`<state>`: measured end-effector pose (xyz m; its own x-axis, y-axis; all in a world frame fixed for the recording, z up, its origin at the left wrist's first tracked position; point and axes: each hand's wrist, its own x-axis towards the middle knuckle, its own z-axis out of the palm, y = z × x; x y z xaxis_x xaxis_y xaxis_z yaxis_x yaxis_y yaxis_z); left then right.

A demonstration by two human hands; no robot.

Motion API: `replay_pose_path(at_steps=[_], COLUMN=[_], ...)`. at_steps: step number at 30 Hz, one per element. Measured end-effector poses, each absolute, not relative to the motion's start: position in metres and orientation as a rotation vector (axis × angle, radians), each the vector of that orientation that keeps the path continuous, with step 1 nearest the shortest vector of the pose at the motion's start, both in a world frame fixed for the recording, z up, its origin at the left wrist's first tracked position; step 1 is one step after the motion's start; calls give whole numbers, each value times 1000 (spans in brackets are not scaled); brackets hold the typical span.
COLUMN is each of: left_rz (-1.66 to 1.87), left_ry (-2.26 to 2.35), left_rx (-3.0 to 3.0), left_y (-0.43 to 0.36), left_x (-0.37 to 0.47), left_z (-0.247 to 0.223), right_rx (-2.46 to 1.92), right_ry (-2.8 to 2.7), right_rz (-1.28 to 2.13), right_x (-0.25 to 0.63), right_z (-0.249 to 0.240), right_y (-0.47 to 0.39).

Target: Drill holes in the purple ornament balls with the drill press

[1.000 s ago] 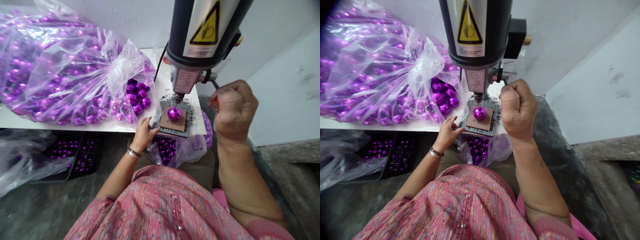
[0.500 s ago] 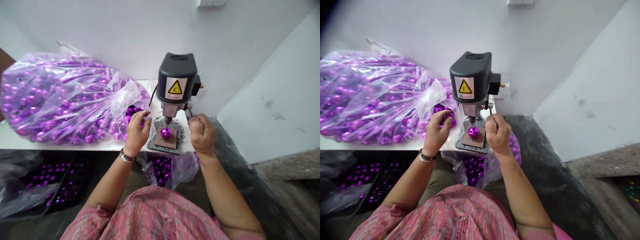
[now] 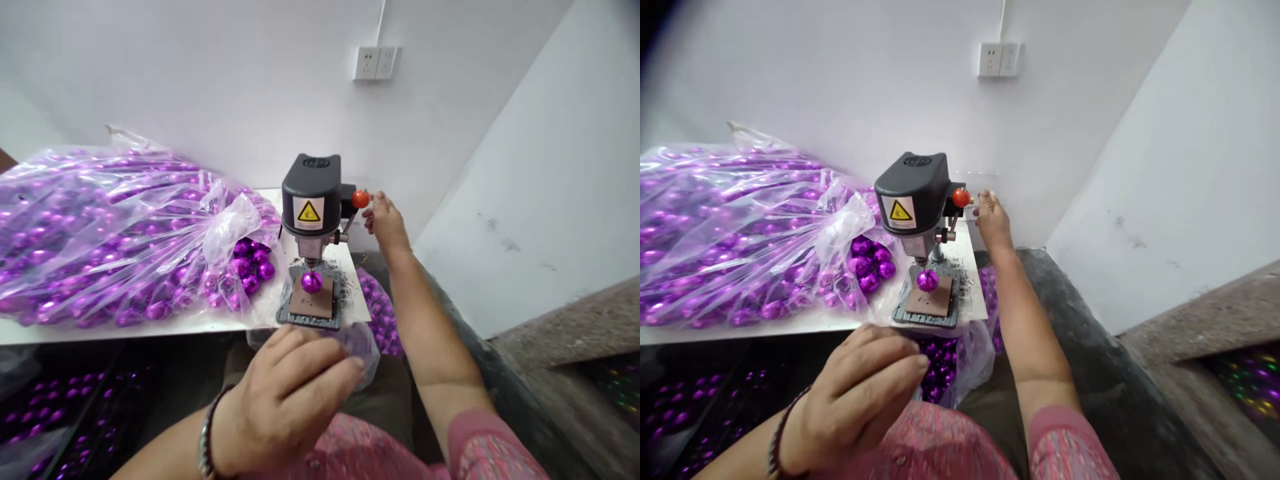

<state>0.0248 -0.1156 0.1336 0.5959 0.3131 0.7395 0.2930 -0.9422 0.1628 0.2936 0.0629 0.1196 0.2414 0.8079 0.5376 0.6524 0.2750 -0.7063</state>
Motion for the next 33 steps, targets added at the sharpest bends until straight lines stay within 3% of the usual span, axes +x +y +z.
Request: replay_pose_path(at_steps=[7, 16, 24, 33], left_rz=[1330, 1414, 1390, 1041], left_ry=[978, 1127, 1084, 698], left_rx=[2702, 2693, 2647, 2756], left_y=[-164, -181, -189, -191], left_x=[-10, -9, -4, -1], left_z=[125, 106, 108, 115], right_rx=[-1407, -1290, -1348, -1548], right_ry=[-1556, -1726, -1724, -1531], right_rz=[312, 133, 163, 379], right_x=[298, 305, 342, 408], right_z=[121, 118, 128, 84], right_y=[100, 100, 79, 7])
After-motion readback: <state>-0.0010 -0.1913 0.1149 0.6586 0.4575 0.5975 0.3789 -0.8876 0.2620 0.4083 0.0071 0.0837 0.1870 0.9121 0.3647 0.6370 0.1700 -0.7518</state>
